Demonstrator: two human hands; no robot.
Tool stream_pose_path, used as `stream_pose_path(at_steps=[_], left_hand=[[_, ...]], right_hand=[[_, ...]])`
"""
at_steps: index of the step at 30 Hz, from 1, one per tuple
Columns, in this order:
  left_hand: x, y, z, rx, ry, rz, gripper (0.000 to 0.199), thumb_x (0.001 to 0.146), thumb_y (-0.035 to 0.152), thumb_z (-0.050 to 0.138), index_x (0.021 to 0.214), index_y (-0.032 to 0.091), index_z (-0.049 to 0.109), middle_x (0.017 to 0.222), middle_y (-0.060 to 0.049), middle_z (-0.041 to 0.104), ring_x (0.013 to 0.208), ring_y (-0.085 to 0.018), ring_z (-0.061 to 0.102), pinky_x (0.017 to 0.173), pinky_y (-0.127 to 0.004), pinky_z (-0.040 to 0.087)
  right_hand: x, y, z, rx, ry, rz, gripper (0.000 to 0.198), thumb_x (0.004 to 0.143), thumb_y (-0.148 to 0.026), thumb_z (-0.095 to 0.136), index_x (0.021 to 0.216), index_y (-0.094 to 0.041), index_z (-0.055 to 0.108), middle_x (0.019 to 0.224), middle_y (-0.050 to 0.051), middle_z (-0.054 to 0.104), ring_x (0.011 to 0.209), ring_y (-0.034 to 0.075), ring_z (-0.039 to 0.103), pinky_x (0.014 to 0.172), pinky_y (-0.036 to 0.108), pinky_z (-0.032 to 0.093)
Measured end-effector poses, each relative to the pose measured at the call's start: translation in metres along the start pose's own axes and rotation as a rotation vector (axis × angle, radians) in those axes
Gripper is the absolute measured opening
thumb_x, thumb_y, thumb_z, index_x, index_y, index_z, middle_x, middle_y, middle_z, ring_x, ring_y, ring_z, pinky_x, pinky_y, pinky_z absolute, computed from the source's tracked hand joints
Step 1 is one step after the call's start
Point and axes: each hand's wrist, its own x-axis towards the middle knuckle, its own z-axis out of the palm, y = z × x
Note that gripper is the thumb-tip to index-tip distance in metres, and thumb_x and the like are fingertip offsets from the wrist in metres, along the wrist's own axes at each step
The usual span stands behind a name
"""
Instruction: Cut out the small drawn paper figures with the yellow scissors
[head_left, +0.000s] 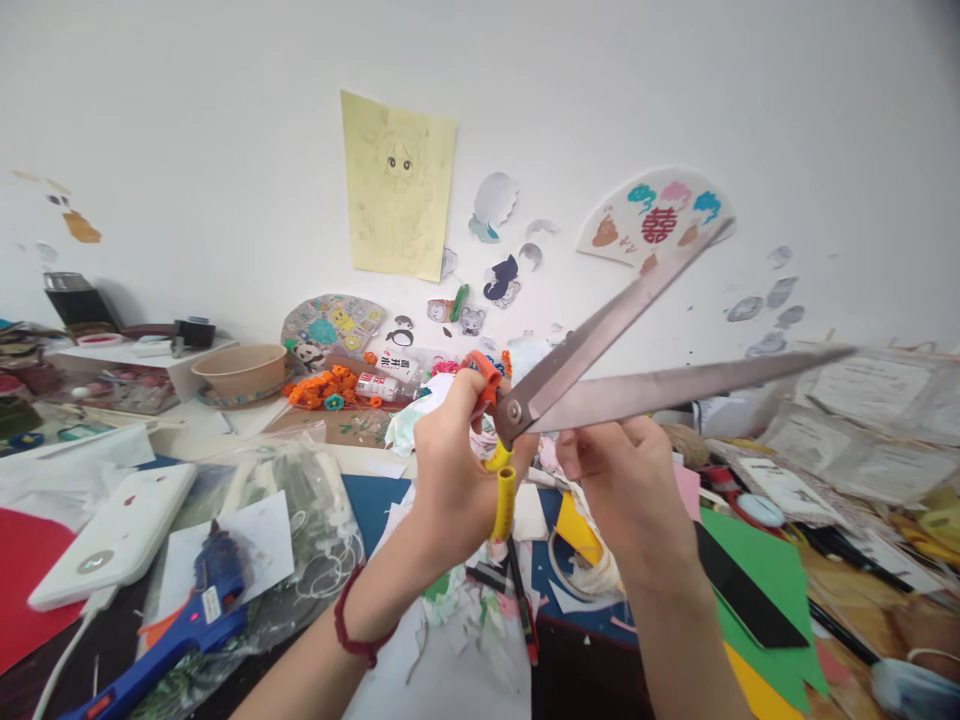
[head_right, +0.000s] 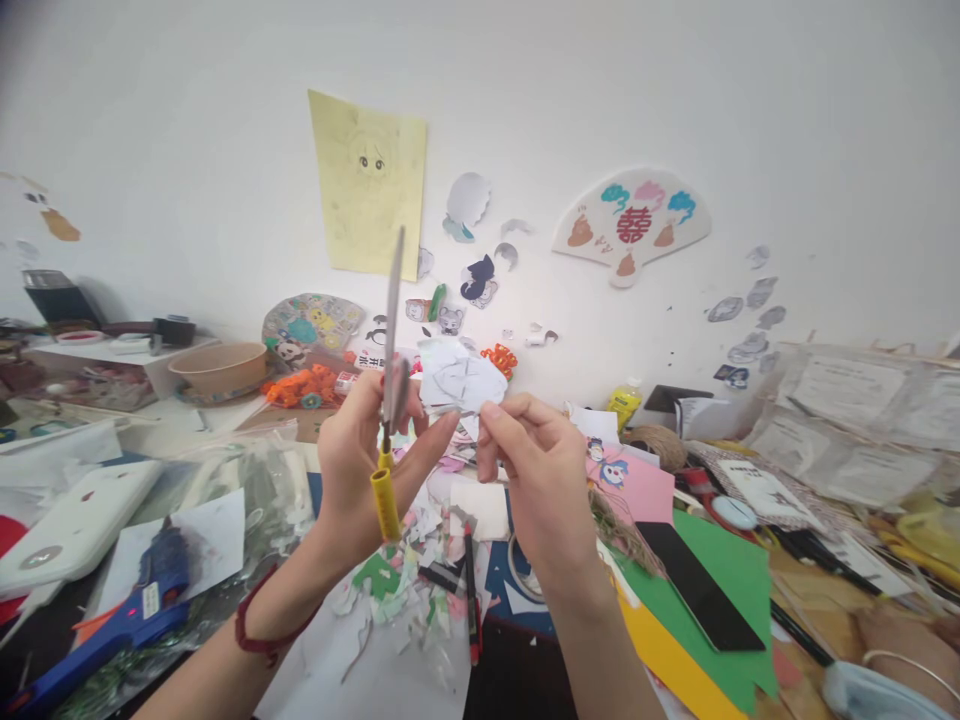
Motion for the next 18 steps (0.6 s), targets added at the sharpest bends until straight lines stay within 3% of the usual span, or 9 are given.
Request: stream_pose_path(at_steps=[9, 13, 18], left_hand=[[0.001, 0.004, 0.002, -0.063, -0.006, 0.012, 0.032, 0.078, 0.008, 0.069, 0.085, 0.024, 0.043, 0.074, 0.006, 0.047, 0.068, -0.011, 0.046, 0.067, -0.028, 0.041], [0.001, 0.005, 0.001, -0.080, -0.008, 0.007, 0.031, 0.080, 0.011, 0.070, 0.083, 0.024, 0.041, 0.074, 0.006, 0.046, 0.068, -0.011, 0.046, 0.065, -0.028, 0.040], [0.005, 0.012, -0.004, -0.063, -0.037, -0.056, 0.028, 0.082, 0.020, 0.072, 0.081, 0.022, 0.044, 0.071, 0.005, 0.046, 0.066, -0.011, 0.043, 0.062, -0.027, 0.039]], right_hand=[[0.004, -0.003, -0.003, -0.097, -0.117, 0.021, 0.011, 0.083, -0.023, 0.070, 0.073, -0.019, 0.067, 0.052, -0.005, 0.056, 0.050, 0.010, 0.049, 0.054, 0.024, 0.040], [0.006, -0.002, -0.006, -0.138, -0.086, -0.033, 0.005, 0.084, -0.024, 0.072, 0.082, -0.020, 0.072, 0.055, -0.005, 0.058, 0.052, 0.009, 0.050, 0.055, 0.023, 0.042], [0.007, -0.003, -0.014, -0.219, -0.105, -0.066, 0.013, 0.084, -0.032, 0.076, 0.084, -0.020, 0.073, 0.056, -0.004, 0.058, 0.053, 0.009, 0.050, 0.054, 0.022, 0.042]])
